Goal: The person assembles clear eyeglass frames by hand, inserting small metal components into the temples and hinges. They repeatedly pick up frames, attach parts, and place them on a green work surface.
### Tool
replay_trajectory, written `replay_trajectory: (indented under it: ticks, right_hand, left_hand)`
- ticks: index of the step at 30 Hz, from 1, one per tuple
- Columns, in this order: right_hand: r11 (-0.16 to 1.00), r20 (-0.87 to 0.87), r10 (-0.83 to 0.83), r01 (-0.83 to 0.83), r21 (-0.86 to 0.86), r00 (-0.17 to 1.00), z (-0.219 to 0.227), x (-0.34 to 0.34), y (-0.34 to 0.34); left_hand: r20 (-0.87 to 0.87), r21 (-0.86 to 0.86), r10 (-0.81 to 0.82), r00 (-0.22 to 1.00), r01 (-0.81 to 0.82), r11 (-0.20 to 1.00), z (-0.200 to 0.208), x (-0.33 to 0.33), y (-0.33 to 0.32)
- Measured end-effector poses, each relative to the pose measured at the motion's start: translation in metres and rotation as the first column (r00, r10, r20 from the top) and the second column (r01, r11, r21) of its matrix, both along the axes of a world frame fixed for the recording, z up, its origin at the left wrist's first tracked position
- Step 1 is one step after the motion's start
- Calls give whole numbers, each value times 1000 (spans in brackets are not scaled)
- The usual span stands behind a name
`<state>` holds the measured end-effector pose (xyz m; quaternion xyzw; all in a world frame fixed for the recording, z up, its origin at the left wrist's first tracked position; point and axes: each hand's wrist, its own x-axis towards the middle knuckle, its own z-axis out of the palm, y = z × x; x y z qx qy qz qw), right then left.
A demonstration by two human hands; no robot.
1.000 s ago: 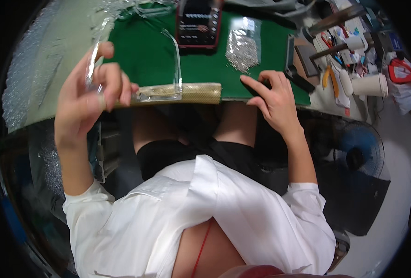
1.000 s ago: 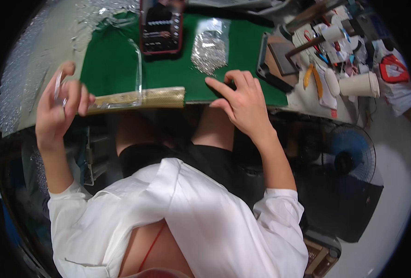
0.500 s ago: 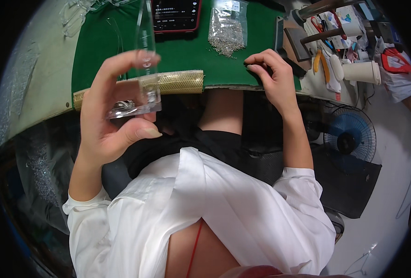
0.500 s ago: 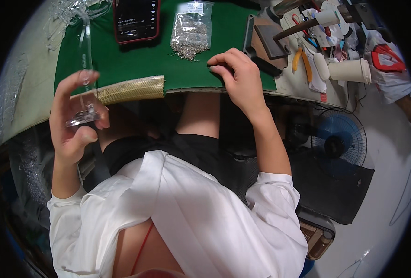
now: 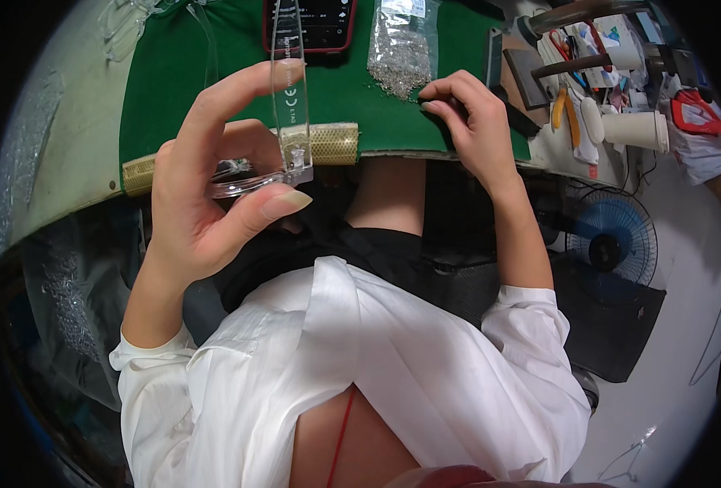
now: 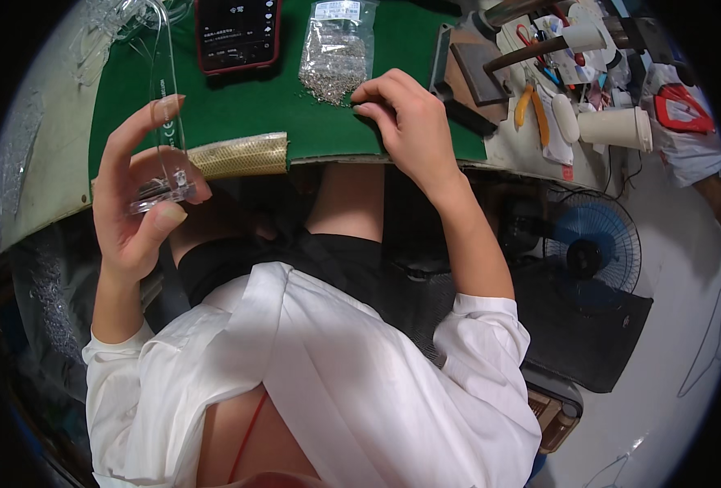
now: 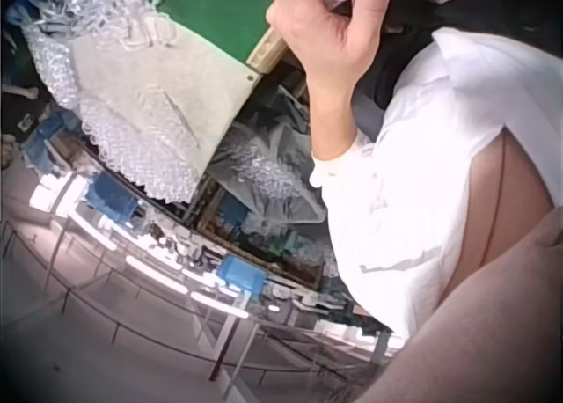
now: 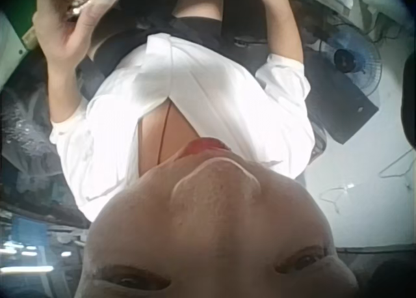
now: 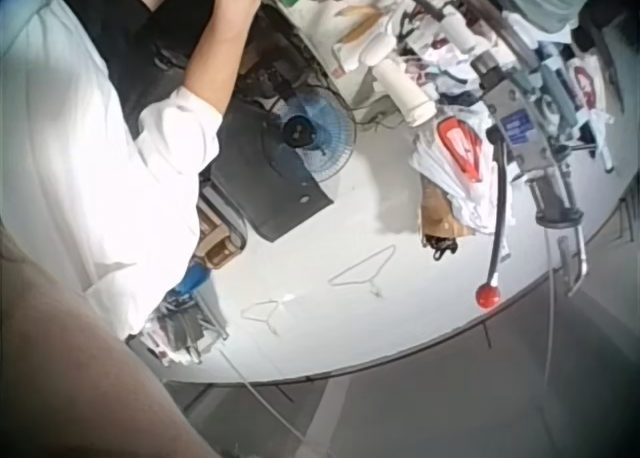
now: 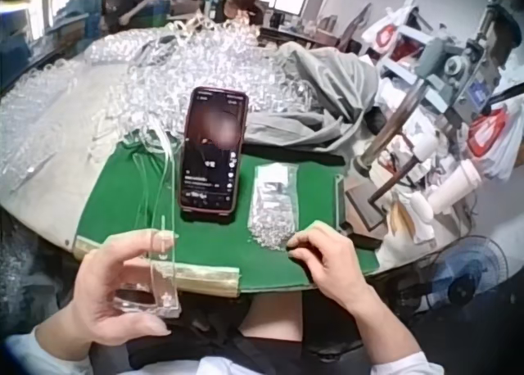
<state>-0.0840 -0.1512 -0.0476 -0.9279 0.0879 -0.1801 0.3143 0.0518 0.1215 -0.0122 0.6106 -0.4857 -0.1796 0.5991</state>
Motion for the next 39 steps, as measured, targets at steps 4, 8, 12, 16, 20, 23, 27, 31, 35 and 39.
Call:
replay_trajectory:
  ticks: [4, 8, 12, 16, 20, 23, 27, 31, 35, 39]
  right_hand:
    - [995, -38, 80, -82, -58, 996, 2, 7, -4]
    - [992, -38, 88, -92, -91, 995, 0, 8, -5]
    - [992, -43, 74, -78, -103, 996, 2, 6, -4]
    - [996, -43, 69, -71, -51, 997, 5, 5, -3]
    - [998, -29, 49, -51, -40, 998, 4, 6, -3]
    - [998, -34, 42, -43, -34, 999, 4, 6, -3]
    - [999, -54, 26, -28, -39, 998, 6, 5, 0]
    - [998, -36, 22, -24, -51, 999, 3, 5, 0]
    - [998, -30, 48, -49, -34, 998, 2, 5, 0]
    - [998, -23, 54, -55, -5, 998, 5, 5, -1]
  left_hand:
    - [38, -5, -27, 999, 27, 1000, -1, 1, -2]
    - [46, -7, -43, 998, 43, 999, -3, 2, -1]
    - [44, 5, -63, 997, 63, 998, -2, 3, -1]
    - [54, 22, -85, 995, 84, 996, -1, 4, 0]
    - [49, 29, -89, 995, 88, 996, 0, 4, -1]
    - [42, 33, -84, 996, 83, 996, -1, 3, -1]
    - [56, 38, -80, 995, 78, 996, -1, 3, 1]
    - [63, 24, -83, 995, 82, 996, -1, 2, 0]
    - [34, 34, -69, 997, 68, 997, 0, 0, -2]
    - [48, 24, -81, 996, 80, 996, -1, 1, -2]
